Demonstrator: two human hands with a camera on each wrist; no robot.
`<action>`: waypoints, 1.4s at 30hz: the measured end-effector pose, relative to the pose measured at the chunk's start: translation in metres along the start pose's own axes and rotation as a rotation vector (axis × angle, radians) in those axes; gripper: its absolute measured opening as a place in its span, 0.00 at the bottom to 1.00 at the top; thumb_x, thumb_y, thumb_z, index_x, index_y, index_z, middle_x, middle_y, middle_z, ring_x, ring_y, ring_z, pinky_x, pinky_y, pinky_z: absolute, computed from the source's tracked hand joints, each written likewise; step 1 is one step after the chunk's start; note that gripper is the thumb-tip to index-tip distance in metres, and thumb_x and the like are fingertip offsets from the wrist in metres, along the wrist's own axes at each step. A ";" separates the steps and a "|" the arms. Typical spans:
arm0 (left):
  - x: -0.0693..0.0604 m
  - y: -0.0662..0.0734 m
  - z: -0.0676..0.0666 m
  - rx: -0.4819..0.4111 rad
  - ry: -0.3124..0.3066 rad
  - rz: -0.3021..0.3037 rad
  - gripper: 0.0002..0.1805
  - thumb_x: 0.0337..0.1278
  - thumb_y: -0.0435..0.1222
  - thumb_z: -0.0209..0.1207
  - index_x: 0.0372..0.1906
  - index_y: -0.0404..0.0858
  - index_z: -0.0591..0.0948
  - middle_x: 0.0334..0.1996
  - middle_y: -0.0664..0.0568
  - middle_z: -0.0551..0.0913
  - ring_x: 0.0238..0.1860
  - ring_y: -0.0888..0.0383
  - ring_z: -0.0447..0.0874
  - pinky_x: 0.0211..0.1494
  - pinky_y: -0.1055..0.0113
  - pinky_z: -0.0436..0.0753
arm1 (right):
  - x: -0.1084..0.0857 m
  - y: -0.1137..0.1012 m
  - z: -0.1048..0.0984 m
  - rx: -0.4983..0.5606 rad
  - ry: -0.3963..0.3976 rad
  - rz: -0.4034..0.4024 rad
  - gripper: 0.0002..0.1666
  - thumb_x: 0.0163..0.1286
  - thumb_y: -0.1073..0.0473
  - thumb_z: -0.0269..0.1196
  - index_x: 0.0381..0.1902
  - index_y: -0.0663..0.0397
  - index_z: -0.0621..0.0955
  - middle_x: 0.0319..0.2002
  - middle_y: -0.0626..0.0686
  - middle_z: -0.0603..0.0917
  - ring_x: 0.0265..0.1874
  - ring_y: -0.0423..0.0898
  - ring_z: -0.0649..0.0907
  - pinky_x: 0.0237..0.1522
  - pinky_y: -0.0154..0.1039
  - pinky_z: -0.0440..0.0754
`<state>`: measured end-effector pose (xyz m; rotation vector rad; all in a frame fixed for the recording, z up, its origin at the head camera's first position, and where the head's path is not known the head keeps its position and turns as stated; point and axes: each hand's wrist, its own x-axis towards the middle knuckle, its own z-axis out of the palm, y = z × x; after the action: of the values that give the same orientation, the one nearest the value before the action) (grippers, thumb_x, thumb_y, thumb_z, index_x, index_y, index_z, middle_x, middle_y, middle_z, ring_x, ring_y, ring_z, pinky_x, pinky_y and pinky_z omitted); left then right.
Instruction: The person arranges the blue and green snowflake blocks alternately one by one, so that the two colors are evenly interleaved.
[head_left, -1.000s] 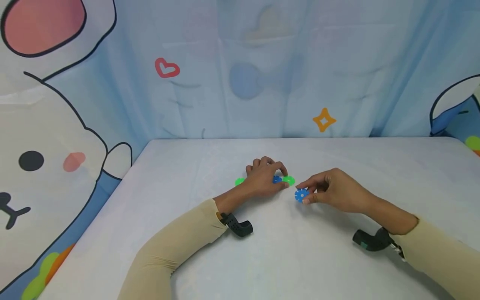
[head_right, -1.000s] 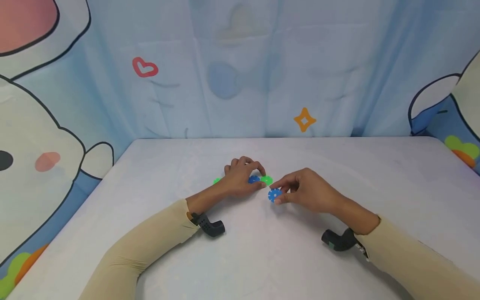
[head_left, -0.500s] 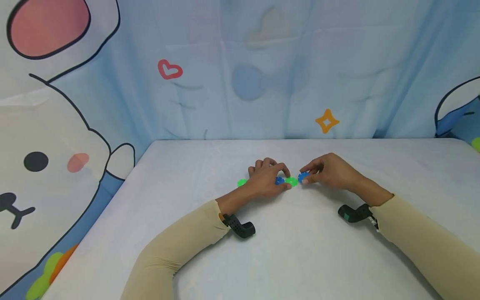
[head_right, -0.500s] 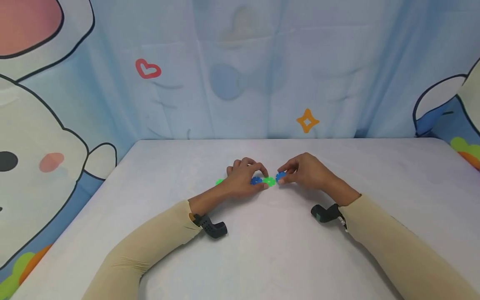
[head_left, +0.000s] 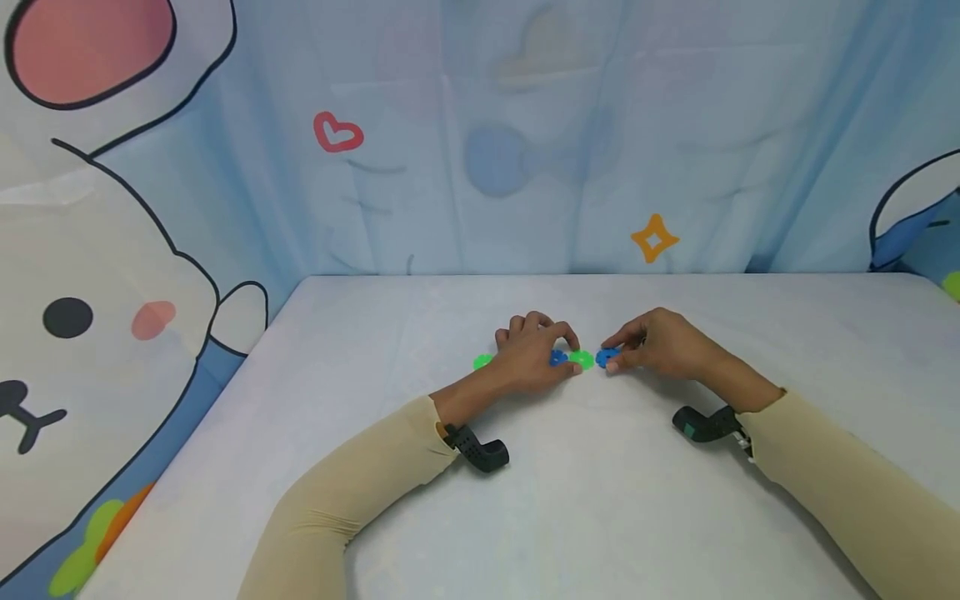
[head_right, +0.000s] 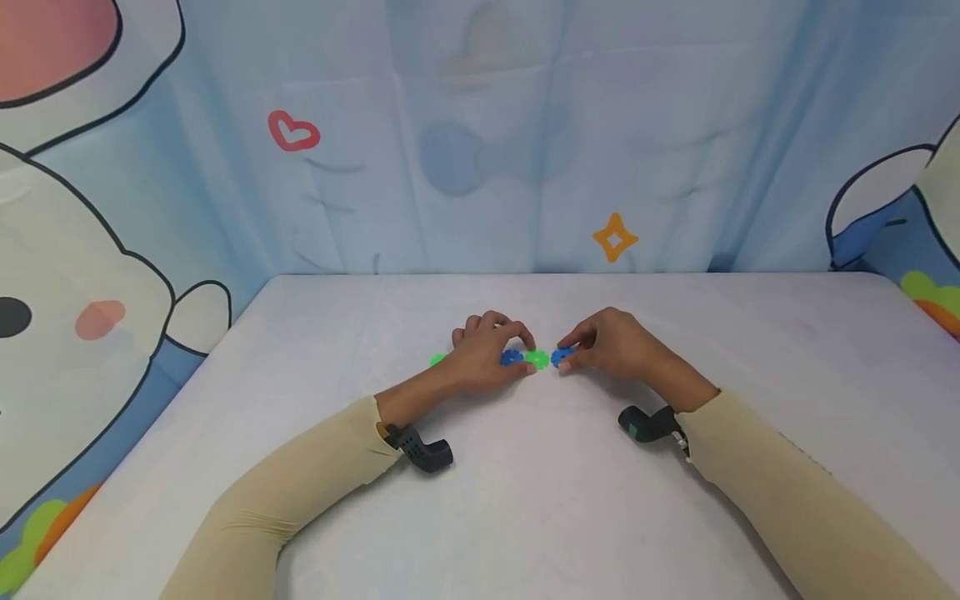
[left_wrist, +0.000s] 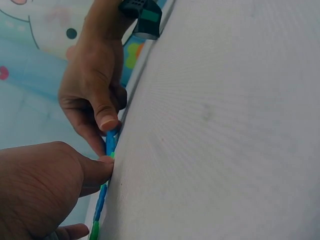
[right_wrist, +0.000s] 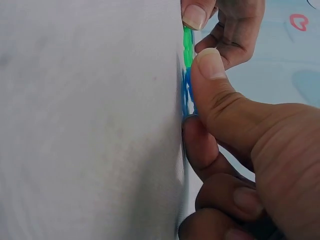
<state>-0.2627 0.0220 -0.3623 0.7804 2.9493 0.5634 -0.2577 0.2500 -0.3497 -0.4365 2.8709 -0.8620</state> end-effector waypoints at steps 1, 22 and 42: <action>0.000 0.000 0.000 0.002 0.000 -0.001 0.15 0.64 0.54 0.59 0.53 0.60 0.78 0.67 0.49 0.66 0.68 0.48 0.59 0.60 0.50 0.62 | 0.000 0.000 0.000 -0.004 0.002 0.000 0.24 0.55 0.48 0.75 0.46 0.55 0.88 0.30 0.47 0.86 0.31 0.45 0.75 0.30 0.35 0.71; 0.000 -0.001 0.001 -0.006 0.004 0.015 0.14 0.64 0.54 0.58 0.52 0.59 0.78 0.67 0.49 0.65 0.68 0.48 0.59 0.59 0.51 0.63 | -0.006 -0.003 -0.002 -0.093 -0.014 -0.097 0.19 0.62 0.55 0.71 0.50 0.54 0.86 0.32 0.46 0.84 0.33 0.42 0.79 0.37 0.36 0.76; 0.001 -0.003 0.001 -0.011 -0.004 0.014 0.14 0.65 0.54 0.58 0.52 0.60 0.77 0.68 0.49 0.65 0.68 0.47 0.58 0.60 0.50 0.62 | -0.007 -0.009 -0.002 -0.123 -0.025 -0.091 0.22 0.61 0.52 0.72 0.52 0.54 0.86 0.38 0.51 0.89 0.35 0.44 0.80 0.33 0.37 0.76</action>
<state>-0.2643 0.0206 -0.3645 0.8014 2.9360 0.5780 -0.2490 0.2458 -0.3426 -0.5908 2.9110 -0.6903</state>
